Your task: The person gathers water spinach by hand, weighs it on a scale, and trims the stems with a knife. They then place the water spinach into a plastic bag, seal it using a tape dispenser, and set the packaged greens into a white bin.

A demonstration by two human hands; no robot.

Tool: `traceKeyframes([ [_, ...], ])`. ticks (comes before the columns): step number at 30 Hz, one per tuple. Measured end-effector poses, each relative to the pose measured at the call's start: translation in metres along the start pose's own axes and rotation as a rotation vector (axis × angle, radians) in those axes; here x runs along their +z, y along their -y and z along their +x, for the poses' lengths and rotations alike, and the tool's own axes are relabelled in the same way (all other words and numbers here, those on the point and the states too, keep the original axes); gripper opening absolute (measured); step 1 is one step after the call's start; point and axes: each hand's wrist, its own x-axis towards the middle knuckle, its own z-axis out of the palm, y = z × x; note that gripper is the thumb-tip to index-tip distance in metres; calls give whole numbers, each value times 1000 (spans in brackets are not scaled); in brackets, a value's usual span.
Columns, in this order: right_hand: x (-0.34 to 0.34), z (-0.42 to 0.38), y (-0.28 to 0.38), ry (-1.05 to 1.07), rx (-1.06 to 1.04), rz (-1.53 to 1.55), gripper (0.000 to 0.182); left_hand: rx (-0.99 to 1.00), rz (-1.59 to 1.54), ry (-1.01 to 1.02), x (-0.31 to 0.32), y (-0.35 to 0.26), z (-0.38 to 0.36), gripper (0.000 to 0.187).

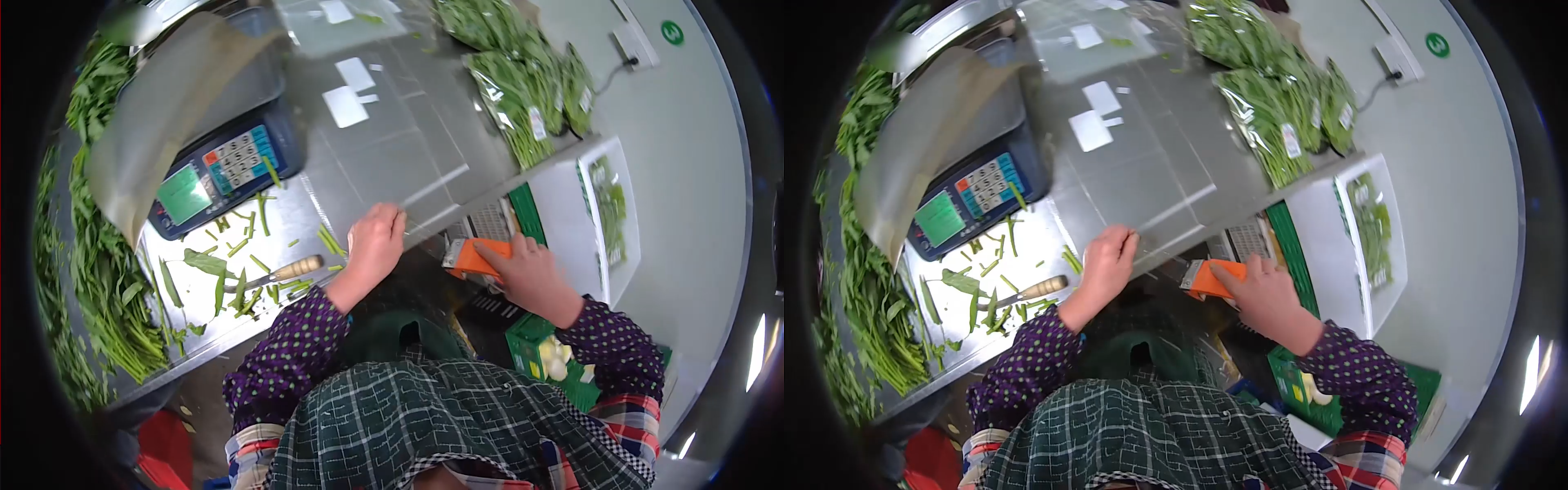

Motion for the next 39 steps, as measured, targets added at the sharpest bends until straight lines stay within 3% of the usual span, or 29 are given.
traceKeyframes([
  [6,87,2,2,-60,168,58,54,114,354,21,62,25,10,11],
  [9,103,8,10,-89,227,116,54,43,357,-25,75,34,18,11],
  [11,108,12,15,-84,221,141,57,-147,467,21,88,36,14,11],
  [14,109,28,19,-148,179,163,62,-146,520,38,93,40,15,11],
  [18,92,62,26,-101,183,19,48,-128,530,28,93,39,17,9],
  [20,85,76,27,66,160,-31,39,-123,557,55,94,41,18,10],
  [21,87,77,34,-14,166,-68,22,-119,588,84,94,42,17,11],
  [25,93,71,31,-139,186,-46,21,-73,578,92,95,41,21,15],
  [28,109,67,36,-13,162,-105,20,-153,624,140,95,42,17,16],
  [30,170,81,37,399,254,-64,23,-115,555,159,91,38,15,18],
  [32,289,47,39,-136,412,13,32,-148,632,173,93,44,11,22],
  [33,349,30,41,-408,444,71,37,29,666,-51,100,50,12,24],
  [34,327,4,44,420,441,294,42,-135,601,138,102,47,15,25],
  [36,267,-20,42,583,544,243,41,-136,508,207,91,36,14,18],
  [37,239,-26,37,463,606,248,40,-127,517,224,91,41,20,18],
  [39,213,-55,26,322,732,386,42,-20,256,-1,92,43,8,18],
])
